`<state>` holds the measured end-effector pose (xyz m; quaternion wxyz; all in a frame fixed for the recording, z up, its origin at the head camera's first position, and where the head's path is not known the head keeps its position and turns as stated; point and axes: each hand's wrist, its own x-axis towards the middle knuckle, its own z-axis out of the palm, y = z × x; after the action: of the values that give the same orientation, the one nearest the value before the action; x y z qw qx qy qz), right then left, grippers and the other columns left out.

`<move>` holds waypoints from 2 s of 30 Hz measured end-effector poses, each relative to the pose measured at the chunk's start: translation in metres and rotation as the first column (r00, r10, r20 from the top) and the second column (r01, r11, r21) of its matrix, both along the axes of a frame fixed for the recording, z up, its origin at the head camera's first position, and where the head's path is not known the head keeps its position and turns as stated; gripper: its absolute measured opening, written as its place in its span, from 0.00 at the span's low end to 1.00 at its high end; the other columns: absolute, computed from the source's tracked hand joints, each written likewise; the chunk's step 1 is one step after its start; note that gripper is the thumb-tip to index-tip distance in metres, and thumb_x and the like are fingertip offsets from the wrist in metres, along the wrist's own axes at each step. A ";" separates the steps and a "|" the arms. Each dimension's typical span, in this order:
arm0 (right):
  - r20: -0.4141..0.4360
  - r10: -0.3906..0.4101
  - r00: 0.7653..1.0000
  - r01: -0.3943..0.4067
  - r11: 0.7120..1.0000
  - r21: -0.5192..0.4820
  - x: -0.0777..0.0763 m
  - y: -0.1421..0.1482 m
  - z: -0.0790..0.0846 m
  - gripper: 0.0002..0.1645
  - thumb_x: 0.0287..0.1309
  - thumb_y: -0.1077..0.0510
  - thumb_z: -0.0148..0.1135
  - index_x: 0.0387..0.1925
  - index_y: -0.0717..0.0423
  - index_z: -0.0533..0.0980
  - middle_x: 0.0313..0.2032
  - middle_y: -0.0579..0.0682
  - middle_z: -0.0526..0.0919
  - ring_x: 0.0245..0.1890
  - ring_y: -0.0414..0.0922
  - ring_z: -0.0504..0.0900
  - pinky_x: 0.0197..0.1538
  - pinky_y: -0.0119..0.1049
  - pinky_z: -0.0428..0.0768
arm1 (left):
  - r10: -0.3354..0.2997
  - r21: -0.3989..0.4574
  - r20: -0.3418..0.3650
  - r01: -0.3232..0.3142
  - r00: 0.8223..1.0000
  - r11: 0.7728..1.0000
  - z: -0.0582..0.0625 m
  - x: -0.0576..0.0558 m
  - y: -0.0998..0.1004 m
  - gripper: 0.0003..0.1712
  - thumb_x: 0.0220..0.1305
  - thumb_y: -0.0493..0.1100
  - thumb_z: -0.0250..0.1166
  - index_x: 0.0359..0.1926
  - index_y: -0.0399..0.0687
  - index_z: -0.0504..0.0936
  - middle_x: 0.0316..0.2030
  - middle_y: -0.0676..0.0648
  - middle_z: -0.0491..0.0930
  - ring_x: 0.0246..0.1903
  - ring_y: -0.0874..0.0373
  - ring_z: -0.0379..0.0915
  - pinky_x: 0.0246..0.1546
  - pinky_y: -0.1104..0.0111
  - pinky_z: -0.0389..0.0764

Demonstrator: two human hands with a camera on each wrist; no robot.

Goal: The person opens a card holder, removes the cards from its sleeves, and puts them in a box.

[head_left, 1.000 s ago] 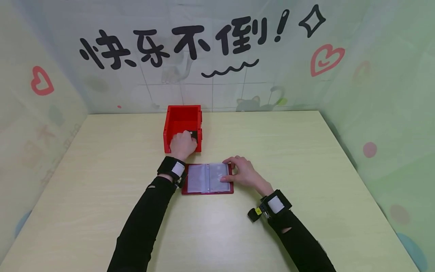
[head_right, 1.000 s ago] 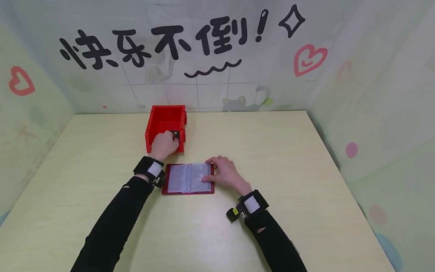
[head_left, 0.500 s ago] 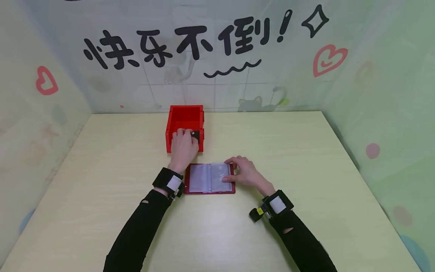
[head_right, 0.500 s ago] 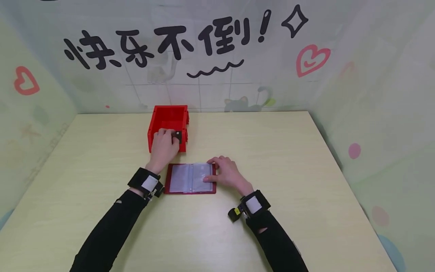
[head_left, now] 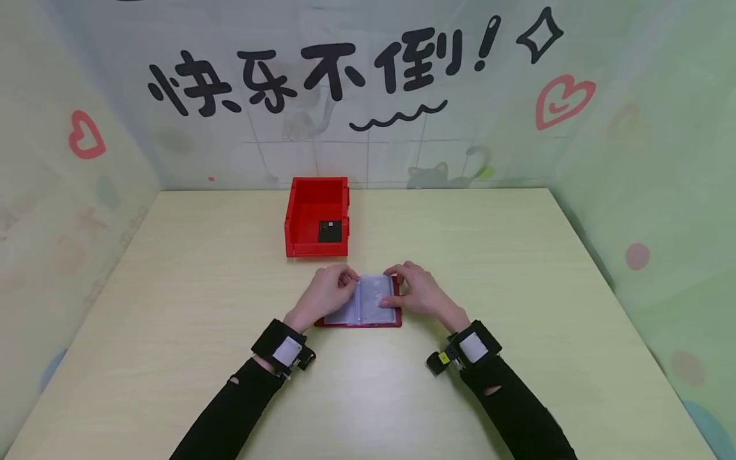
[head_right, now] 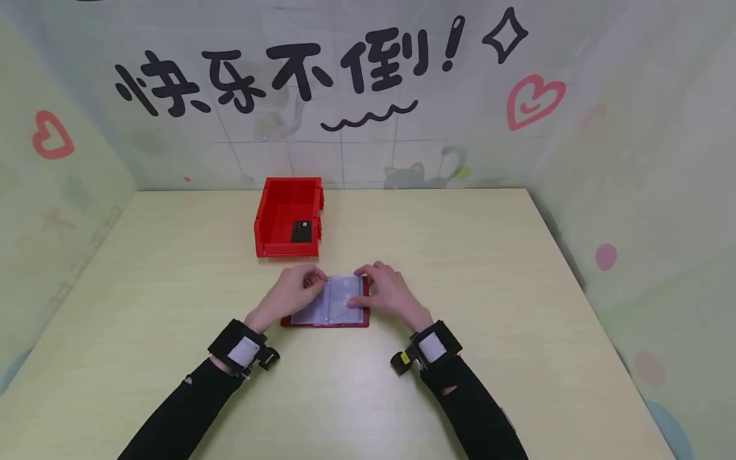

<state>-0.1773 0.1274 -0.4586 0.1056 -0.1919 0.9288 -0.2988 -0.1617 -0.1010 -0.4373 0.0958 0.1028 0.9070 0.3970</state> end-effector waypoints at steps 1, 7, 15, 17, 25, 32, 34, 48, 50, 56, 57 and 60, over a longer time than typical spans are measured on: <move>0.001 0.000 1.000 0.000 1.000 -0.002 0.000 0.000 0.001 0.37 0.49 0.44 0.78 0.59 0.54 0.77 0.40 0.52 0.77 0.40 0.46 0.72 0.41 0.35 0.68 | -0.007 0.005 0.011 0.007 1.000 1.000 -0.002 0.001 0.000 0.12 0.69 0.40 0.63 0.50 0.41 0.84 0.39 0.44 0.85 0.35 0.55 0.75 0.41 0.67 0.81; -0.025 0.001 1.000 -0.002 0.998 -0.065 -0.002 -0.002 0.004 0.29 0.51 0.48 0.77 0.52 0.56 0.79 0.39 0.52 0.77 0.39 0.46 0.73 0.40 0.33 0.71 | -0.040 0.033 0.060 0.038 0.997 0.999 -0.007 -0.002 -0.005 0.14 0.69 0.40 0.63 0.52 0.40 0.86 0.43 0.43 0.86 0.37 0.56 0.77 0.45 0.66 0.82; 0.092 -0.061 0.994 0.081 0.969 -0.233 -0.007 -0.006 0.006 0.11 0.65 0.53 0.65 0.35 0.57 0.84 0.27 0.50 0.81 0.28 0.42 0.74 0.33 0.31 0.72 | -0.062 0.073 0.102 0.055 0.993 0.996 -0.007 -0.002 -0.008 0.13 0.69 0.40 0.62 0.49 0.40 0.87 0.44 0.41 0.86 0.37 0.55 0.75 0.40 0.70 0.77; 0.121 -0.054 0.991 0.081 0.969 -0.232 -0.008 -0.007 0.007 0.12 0.66 0.54 0.64 0.34 0.58 0.85 0.27 0.50 0.81 0.29 0.42 0.74 0.34 0.31 0.73 | -0.064 0.076 0.108 0.056 0.992 0.996 -0.007 -0.002 -0.008 0.13 0.69 0.40 0.62 0.49 0.40 0.87 0.44 0.41 0.86 0.38 0.55 0.75 0.40 0.71 0.77; 0.141 -0.043 0.989 0.075 0.970 -0.231 -0.008 -0.010 0.010 0.13 0.67 0.54 0.63 0.31 0.59 0.83 0.22 0.46 0.75 0.25 0.41 0.71 0.30 0.31 0.69 | -0.059 0.092 0.125 0.047 0.990 0.995 -0.011 -0.004 -0.011 0.14 0.70 0.41 0.62 0.51 0.41 0.87 0.47 0.41 0.86 0.39 0.54 0.76 0.43 0.68 0.79; 0.191 -0.031 0.981 0.098 0.930 -0.353 -0.002 -0.014 0.009 0.17 0.71 0.51 0.58 0.31 0.59 0.80 0.23 0.46 0.71 0.24 0.43 0.70 0.25 0.31 0.66 | -0.067 0.117 0.131 0.052 0.989 0.992 -0.013 -0.004 -0.013 0.17 0.71 0.46 0.62 0.54 0.42 0.85 0.45 0.42 0.86 0.40 0.54 0.77 0.43 0.68 0.80; 0.190 -0.013 0.982 0.088 0.915 -0.393 -0.002 -0.015 0.007 0.17 0.72 0.51 0.57 0.33 0.59 0.80 0.24 0.47 0.70 0.25 0.43 0.70 0.25 0.30 0.65 | -0.072 0.123 0.131 0.055 0.989 0.991 -0.013 -0.004 -0.013 0.19 0.71 0.48 0.63 0.55 0.43 0.85 0.46 0.43 0.86 0.41 0.54 0.77 0.43 0.67 0.80; 0.154 0.138 0.978 -0.048 0.875 -0.482 0.004 -0.014 0.001 0.19 0.75 0.57 0.50 0.56 0.63 0.80 0.51 0.63 0.85 0.47 0.49 0.77 0.51 0.35 0.73 | -0.049 0.161 0.203 0.016 0.978 0.987 -0.010 -0.003 -0.014 0.29 0.67 0.66 0.60 0.51 0.50 0.87 0.39 0.47 0.85 0.41 0.55 0.77 0.45 0.66 0.77; 0.133 0.152 0.979 -0.073 0.880 -0.469 0.004 -0.014 0.001 0.19 0.75 0.57 0.52 0.55 0.63 0.81 0.48 0.62 0.84 0.45 0.46 0.76 0.49 0.34 0.72 | -0.039 0.164 0.209 0.005 0.977 0.986 -0.010 -0.002 -0.014 0.29 0.66 0.67 0.60 0.52 0.50 0.87 0.40 0.47 0.86 0.41 0.55 0.77 0.45 0.65 0.77; 0.065 0.150 0.987 -0.117 0.925 -0.362 0.006 -0.015 0.001 0.20 0.68 0.56 0.62 0.58 0.58 0.81 0.43 0.57 0.81 0.42 0.45 0.72 0.44 0.32 0.70 | 0.014 0.176 0.217 -0.053 0.976 0.983 -0.009 -0.001 -0.017 0.20 0.69 0.54 0.62 0.50 0.45 0.86 0.37 0.46 0.86 0.37 0.55 0.79 0.41 0.68 0.77; 0.052 0.139 0.989 -0.114 0.938 -0.328 0.007 -0.015 0.002 0.22 0.66 0.56 0.65 0.59 0.57 0.80 0.43 0.56 0.79 0.43 0.45 0.72 0.44 0.33 0.69 | 0.024 0.170 0.210 -0.061 0.977 0.983 -0.009 -0.001 -0.018 0.18 0.69 0.52 0.62 0.48 0.44 0.87 0.34 0.45 0.85 0.35 0.55 0.78 0.38 0.69 0.76; 0.002 0.085 0.996 -0.083 0.977 -0.194 0.007 -0.012 0.002 0.30 0.58 0.53 0.73 0.62 0.56 0.78 0.44 0.55 0.75 0.46 0.48 0.69 0.45 0.35 0.67 | 0.065 0.138 0.186 -0.091 0.980 0.986 -0.010 0.000 -0.021 0.14 0.68 0.47 0.65 0.44 0.41 0.86 0.28 0.44 0.82 0.31 0.55 0.73 0.32 0.70 0.72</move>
<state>-0.1702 0.1152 -0.4565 0.1038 -0.2387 0.8858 -0.3842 -0.1617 -0.1218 -0.4472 0.1542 0.0372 0.8665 0.4733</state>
